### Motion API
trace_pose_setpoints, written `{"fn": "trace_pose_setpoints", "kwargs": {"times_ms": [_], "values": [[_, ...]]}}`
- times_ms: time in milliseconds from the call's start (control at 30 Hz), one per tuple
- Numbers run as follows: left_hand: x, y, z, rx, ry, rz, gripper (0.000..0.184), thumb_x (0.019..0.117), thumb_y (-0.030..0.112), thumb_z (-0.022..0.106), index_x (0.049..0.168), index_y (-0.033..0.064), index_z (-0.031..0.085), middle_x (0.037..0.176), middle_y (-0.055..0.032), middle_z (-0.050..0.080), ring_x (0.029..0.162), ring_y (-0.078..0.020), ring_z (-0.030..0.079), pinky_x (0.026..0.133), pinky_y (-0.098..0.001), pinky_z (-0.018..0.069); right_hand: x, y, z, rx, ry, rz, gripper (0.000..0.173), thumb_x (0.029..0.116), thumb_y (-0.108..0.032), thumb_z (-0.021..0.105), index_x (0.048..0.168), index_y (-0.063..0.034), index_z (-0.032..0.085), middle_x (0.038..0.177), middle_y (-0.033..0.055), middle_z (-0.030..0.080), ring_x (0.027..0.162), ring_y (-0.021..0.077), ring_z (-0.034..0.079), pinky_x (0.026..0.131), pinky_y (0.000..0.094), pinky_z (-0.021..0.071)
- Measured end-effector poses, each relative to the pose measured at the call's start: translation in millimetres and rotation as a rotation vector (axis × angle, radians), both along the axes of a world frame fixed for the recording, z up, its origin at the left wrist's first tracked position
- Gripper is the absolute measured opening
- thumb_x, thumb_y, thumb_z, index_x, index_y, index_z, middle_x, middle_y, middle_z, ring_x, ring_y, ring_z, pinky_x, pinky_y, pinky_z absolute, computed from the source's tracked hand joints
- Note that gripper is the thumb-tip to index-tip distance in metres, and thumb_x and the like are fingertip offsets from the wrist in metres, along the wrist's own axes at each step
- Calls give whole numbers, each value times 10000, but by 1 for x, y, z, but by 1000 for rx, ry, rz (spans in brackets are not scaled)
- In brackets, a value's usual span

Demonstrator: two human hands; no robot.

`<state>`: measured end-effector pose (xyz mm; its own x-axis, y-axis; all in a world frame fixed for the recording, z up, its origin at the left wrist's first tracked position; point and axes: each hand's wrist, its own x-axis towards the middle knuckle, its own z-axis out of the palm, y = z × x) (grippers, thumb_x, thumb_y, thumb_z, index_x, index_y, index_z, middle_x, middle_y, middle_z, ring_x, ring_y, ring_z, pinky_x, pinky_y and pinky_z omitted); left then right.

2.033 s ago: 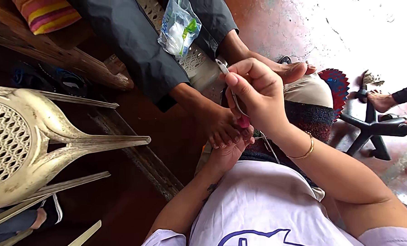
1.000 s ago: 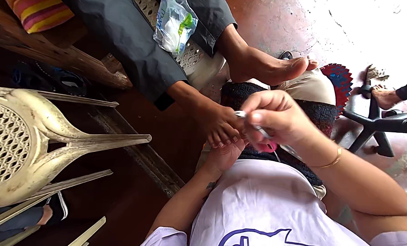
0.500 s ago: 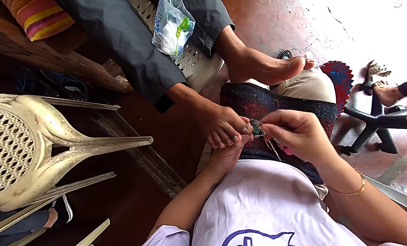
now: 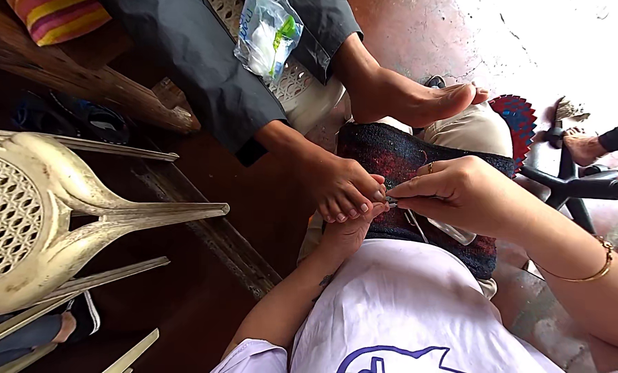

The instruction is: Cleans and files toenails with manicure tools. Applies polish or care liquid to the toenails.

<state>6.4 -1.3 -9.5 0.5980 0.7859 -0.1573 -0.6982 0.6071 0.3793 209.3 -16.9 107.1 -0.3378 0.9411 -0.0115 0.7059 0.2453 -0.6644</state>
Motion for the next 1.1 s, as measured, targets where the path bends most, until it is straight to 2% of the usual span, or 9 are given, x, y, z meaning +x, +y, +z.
{"fn": "trace_pose_setpoints", "kwargs": {"times_ms": [167, 267, 367, 467, 633, 800, 933, 1100], "values": [[-1, 0, 0, 9, 17, -14, 359, 840, -22, 765, 1187, 42, 702, 1097, -58, 729, 1005, -138, 702, 948, -303, 564, -3, 10, 8, 85, -111, 115, 245, 965, -197, 594, 1031, -186, 830, 740, -32, 663, 647, 58, 611, 542, 230, 475], [-1, 1, 1, -14, 30, -9, 347, 818, -31, 780, 1152, 40, 717, 1077, -63, 736, 984, -141, 709, 937, -302, 570, -6, 11, 12, 132, -171, 172, 253, 961, -160, 577, 1011, -160, 825, 707, 4, 640, 650, 134, 623, 562, 303, 486], [-1, 1, 0, -5, 25, -19, 350, 820, -4, 789, 1157, 52, 714, 1064, -48, 731, 989, -134, 701, 952, -306, 559, -3, 12, 13, 111, -145, 220, 224, 957, -178, 596, 974, -170, 819, 709, -14, 647, 648, 101, 622, 558, 267, 491], [0, 1, 1, -10, 30, -10, 350, 813, -26, 786, 1148, 51, 721, 1071, -54, 736, 995, -140, 708, 943, -308, 569, -1, 13, 13, 94, -111, 182, 247, 968, -194, 586, 1029, -187, 826, 730, -32, 651, 652, 62, 608, 556, 228, 477], [0, 1, 1, 12, 20, -21, 376, 826, -12, 781, 1189, 51, 705, 1087, -46, 734, 993, -124, 703, 947, -295, 562, 0, 13, 11, 91, -106, 166, 250, 974, -190, 584, 1031, -174, 827, 714, -27, 632, 634, 60, 588, 539, 217, 455], [0, 1, 1, 0, 33, -13, 378, 821, -17, 784, 1186, 47, 709, 1103, -48, 736, 994, -125, 709, 935, -291, 570, -6, 10, 13, 115, -173, 145, 252, 957, -160, 580, 1020, -163, 824, 720, -1, 654, 645, 110, 625, 545, 273, 486], [-1, 1, 0, -1, 46, -15, 370, 820, -16, 785, 1177, 49, 716, 1094, -51, 742, 1016, -131, 710, 952, -297, 565, -13, 6, 13, 179, -256, 201, 246, 962, -109, 571, 1053, -112, 799, 688, 55, 606, 622, 210, 613, 530, 352, 470], [0, 1, 2, 6, 56, -17, 386, 812, -9, 795, 1183, 49, 708, 1090, -38, 737, 1006, -121, 706, 944, -291, 566, -9, 7, 18, 150, -244, 210, 250, 963, -141, 576, 1050, -148, 810, 726, 43, 637, 650, 193, 630, 563, 343, 494]]}}
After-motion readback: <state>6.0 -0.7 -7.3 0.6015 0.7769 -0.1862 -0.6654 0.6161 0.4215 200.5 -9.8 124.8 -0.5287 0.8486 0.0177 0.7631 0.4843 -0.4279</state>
